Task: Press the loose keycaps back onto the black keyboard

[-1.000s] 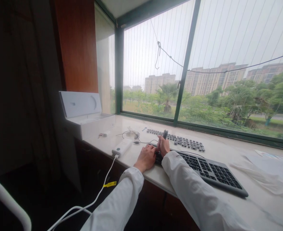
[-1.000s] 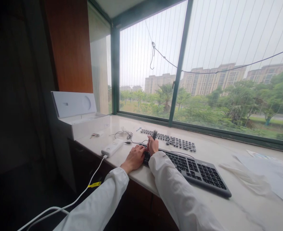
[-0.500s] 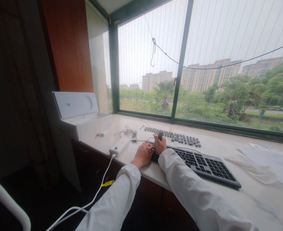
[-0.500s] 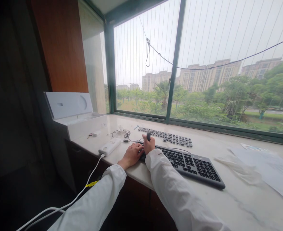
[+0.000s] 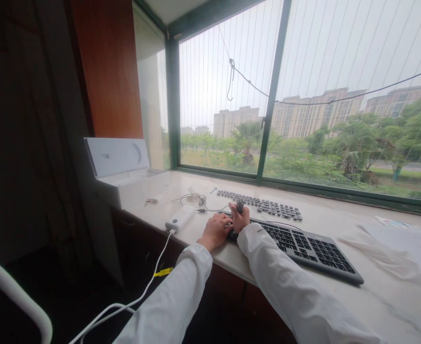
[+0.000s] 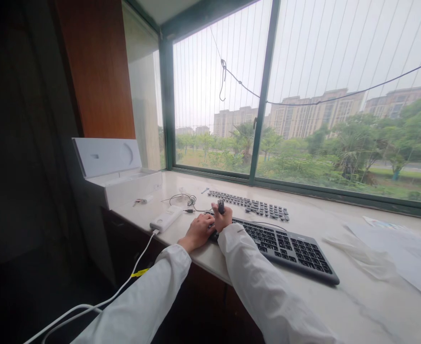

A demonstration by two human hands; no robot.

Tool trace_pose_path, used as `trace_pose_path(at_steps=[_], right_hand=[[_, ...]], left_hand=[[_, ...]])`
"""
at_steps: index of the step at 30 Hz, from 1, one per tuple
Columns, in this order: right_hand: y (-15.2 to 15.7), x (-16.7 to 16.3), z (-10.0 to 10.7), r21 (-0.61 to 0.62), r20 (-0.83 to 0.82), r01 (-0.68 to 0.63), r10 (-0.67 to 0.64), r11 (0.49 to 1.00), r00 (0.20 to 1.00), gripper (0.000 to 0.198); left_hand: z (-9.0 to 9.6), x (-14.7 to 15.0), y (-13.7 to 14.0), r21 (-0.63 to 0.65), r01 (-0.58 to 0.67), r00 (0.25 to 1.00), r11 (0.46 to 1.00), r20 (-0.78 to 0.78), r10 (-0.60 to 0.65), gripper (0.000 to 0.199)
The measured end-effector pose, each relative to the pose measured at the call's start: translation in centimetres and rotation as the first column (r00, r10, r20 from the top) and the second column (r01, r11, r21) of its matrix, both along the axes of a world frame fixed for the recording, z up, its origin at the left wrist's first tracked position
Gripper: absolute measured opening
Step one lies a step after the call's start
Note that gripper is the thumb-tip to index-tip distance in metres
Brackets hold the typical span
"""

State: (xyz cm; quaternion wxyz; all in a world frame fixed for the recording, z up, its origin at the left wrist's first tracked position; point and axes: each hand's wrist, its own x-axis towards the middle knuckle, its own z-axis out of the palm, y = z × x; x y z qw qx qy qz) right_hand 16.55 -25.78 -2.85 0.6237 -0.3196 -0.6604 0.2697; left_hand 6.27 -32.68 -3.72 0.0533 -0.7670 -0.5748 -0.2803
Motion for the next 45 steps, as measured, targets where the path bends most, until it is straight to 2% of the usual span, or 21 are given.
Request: trace_pose_path(at_steps=[4,7,12,15,18,21,23,26,32,36,39,41,45], right_hand=[[-1.3,-0.2,0.4,0.097,0.144,0.003,-0.017,0.995,0.99,0.05],[-1.5,0.0,1.2,0.128,0.159,0.08,-0.1,0.989,0.982,0.051],[0.1,2.1,2.9,0.164,0.205,0.275,-0.305,0.947,0.93,0.053],[1.4,4.0,3.5,0.202,0.33,0.273,-0.328,0.94,0.885,0.055],[2.1,5.5,3.8,0.175,0.527,0.183,-0.248,0.968,0.813,0.056],[2.1,6.1,3.8,0.042,0.66,0.06,-0.073,0.997,0.747,0.051],[2.0,6.1,3.8,-0.054,0.696,-0.009,0.044,0.999,0.717,0.048],[2.0,5.7,3.6,-0.115,0.703,-0.077,0.136,0.99,0.698,0.049],[2.5,5.7,3.4,-0.185,0.722,-0.138,0.231,0.973,0.652,0.055],[2.9,6.2,3.5,-0.253,0.655,-0.271,0.371,0.929,0.658,0.049],[3.0,6.4,3.5,-0.286,0.652,-0.32,0.428,0.903,0.626,0.049],[3.0,6.3,3.5,-0.289,0.653,-0.315,0.427,0.904,0.625,0.046],[2.9,6.2,3.5,-0.288,0.631,-0.216,0.355,0.933,0.69,0.04]], left_hand=[[0.1,0.2,-0.1,0.001,-0.054,0.998,0.999,-0.01,0.054,0.024],[0.1,0.3,-0.2,0.023,-0.052,0.999,0.998,0.008,0.052,0.021],[0.3,0.4,-0.3,0.082,0.018,0.998,0.996,0.062,-0.023,0.018],[0.5,0.5,-0.6,0.125,0.007,0.995,0.992,0.096,-0.019,0.015],[0.7,0.3,-0.6,0.171,-0.045,0.988,0.984,0.153,0.019,0.016],[0.7,0.1,-0.5,0.191,-0.112,0.969,0.975,0.238,0.065,0.018],[0.6,-0.1,-0.4,0.203,-0.151,0.955,0.968,0.282,0.09,0.019],[0.5,-0.1,-0.4,0.22,-0.155,0.951,0.963,0.296,0.086,0.019],[0.7,0.1,-1.0,0.227,-0.091,0.958,0.97,0.286,0.023,0.018],[1.1,0.0,-1.3,0.234,-0.079,0.953,0.969,0.304,0.004,0.018],[1.3,0.0,-1.5,0.232,-0.072,0.952,0.97,0.306,-0.003,0.016],[1.5,0.1,-1.7,0.217,-0.069,0.956,0.974,0.294,0.002,0.015],[1.8,0.2,-1.9,0.161,-0.087,0.963,0.983,0.267,0.042,0.021]])
